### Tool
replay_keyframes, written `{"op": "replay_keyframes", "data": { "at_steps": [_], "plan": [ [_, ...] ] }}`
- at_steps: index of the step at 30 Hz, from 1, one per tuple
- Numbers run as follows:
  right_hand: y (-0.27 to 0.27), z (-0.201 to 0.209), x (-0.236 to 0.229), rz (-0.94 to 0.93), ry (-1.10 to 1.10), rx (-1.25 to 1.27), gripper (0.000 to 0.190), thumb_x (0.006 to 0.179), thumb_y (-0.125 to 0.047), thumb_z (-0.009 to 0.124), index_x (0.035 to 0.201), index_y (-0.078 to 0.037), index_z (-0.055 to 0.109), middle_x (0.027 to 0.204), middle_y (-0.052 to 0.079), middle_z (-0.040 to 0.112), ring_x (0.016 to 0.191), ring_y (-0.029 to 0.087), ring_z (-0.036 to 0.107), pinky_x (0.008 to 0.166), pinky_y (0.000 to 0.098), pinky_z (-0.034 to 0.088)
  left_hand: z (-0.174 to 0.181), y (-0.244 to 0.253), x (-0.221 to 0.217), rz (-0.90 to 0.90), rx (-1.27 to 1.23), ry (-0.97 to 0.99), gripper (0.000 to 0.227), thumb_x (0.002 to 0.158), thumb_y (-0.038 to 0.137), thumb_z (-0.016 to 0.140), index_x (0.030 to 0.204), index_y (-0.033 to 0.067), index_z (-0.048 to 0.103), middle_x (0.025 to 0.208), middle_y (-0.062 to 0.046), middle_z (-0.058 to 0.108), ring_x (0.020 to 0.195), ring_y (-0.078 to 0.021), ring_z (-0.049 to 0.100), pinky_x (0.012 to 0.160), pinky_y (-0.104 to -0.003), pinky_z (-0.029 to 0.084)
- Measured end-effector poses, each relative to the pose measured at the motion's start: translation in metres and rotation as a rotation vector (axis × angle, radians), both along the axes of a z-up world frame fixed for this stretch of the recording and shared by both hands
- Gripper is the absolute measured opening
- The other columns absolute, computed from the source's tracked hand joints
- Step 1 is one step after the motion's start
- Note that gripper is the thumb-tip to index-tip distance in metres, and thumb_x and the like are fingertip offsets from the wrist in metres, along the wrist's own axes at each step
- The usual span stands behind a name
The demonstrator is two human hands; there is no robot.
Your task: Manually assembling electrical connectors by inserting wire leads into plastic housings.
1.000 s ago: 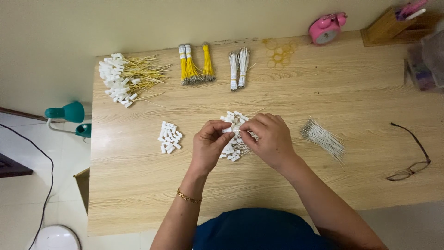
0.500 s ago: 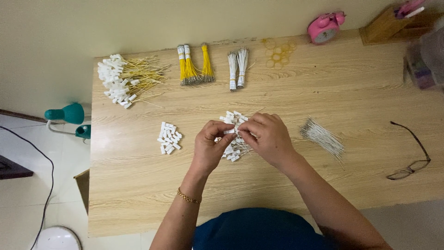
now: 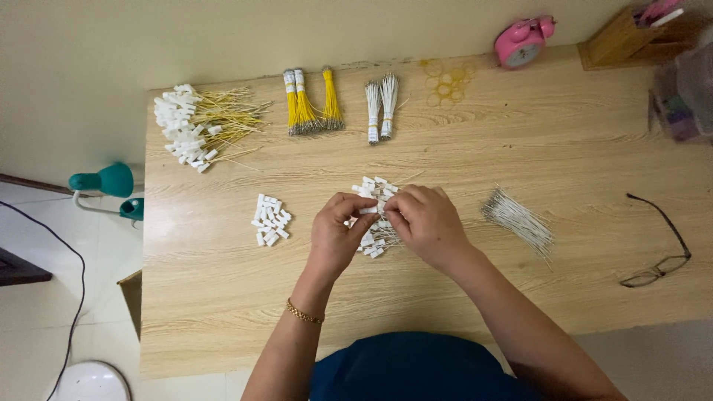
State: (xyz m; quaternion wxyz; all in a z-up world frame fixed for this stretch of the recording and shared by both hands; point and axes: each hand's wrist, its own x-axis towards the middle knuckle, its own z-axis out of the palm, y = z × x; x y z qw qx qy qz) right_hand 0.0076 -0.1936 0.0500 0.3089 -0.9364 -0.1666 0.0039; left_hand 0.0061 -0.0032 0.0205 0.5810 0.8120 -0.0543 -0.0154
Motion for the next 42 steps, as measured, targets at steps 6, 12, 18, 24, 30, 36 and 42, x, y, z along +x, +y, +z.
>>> {"op": "replay_keyframes", "data": {
  "at_steps": [6,12,18,24,30,36,42],
  "plan": [
    [0.000,-0.019,-0.002,0.029,-0.178,-0.033,0.010,0.090,-0.022,0.071,0.091,-0.012,0.069,0.094,0.003,0.071,0.094,0.024,0.066,0.089,0.0426,0.041,-0.003,-0.002,-0.004,-0.003,0.053,0.001,0.020,0.081,0.012,0.085,0.101,0.0113,0.080,0.094,-0.003,0.074,0.082,-0.0147,0.068,0.069,-0.030,0.055],
    [-0.003,-0.030,0.004,0.025,-0.114,-0.034,0.010,0.091,-0.023,0.069,0.090,-0.013,0.070,0.092,0.003,0.072,0.092,0.024,0.067,0.093,0.0447,0.041,-0.007,-0.003,-0.001,-0.033,0.064,0.001,0.018,0.082,0.013,0.085,0.099,0.0112,0.081,0.090,-0.004,0.074,0.083,-0.0158,0.068,0.072,-0.030,0.055],
    [-0.004,-0.036,0.005,0.005,0.174,-0.095,0.017,0.096,-0.030,0.065,0.091,-0.016,0.073,0.090,0.002,0.074,0.089,0.021,0.068,0.101,0.0449,0.040,-0.024,-0.007,-0.007,-0.078,0.102,0.080,0.021,0.080,0.013,0.085,0.101,0.0124,0.082,0.084,-0.005,0.073,0.079,-0.0194,0.067,0.071,-0.033,0.055],
    [-0.068,-0.098,0.013,-0.148,0.209,0.030,0.021,0.093,-0.030,0.068,0.106,-0.016,0.076,0.114,0.006,0.070,0.108,0.021,0.062,0.099,0.0425,0.043,-0.057,-0.012,0.016,-0.126,0.333,-0.196,0.020,0.079,0.018,0.087,0.097,0.0131,0.081,0.091,-0.004,0.075,0.085,-0.0227,0.068,0.076,-0.038,0.055],
    [-0.190,-0.140,0.010,-0.595,0.361,-0.361,0.027,0.104,-0.035,0.065,0.124,-0.017,0.070,0.125,0.004,0.070,0.110,0.021,0.067,0.104,0.0401,0.049,-0.088,-0.024,0.027,-0.049,0.635,-0.240,0.031,0.080,0.024,0.084,0.109,0.0142,0.079,0.110,-0.006,0.072,0.103,-0.0298,0.062,0.089,-0.048,0.048],
    [-0.224,-0.159,0.000,-0.640,0.330,-0.507,0.033,0.085,-0.035,0.076,0.114,-0.019,0.072,0.118,0.004,0.068,0.114,0.026,0.061,0.094,0.0487,0.044,-0.098,-0.010,0.012,-0.048,0.622,-0.183,0.034,0.087,0.020,0.079,0.120,0.0104,0.075,0.122,-0.014,0.068,0.112,-0.0330,0.061,0.096,-0.047,0.049],
    [-0.221,-0.145,0.010,-0.584,0.575,-0.528,0.021,0.094,-0.036,0.070,0.108,-0.020,0.076,0.106,0.002,0.075,0.110,0.023,0.065,0.106,0.0493,0.037,-0.102,0.016,-0.018,0.006,0.563,-0.082,0.027,0.090,0.018,0.076,0.114,0.0081,0.076,0.120,-0.015,0.070,0.114,-0.0330,0.061,0.097,-0.044,0.051]
  ]
}}
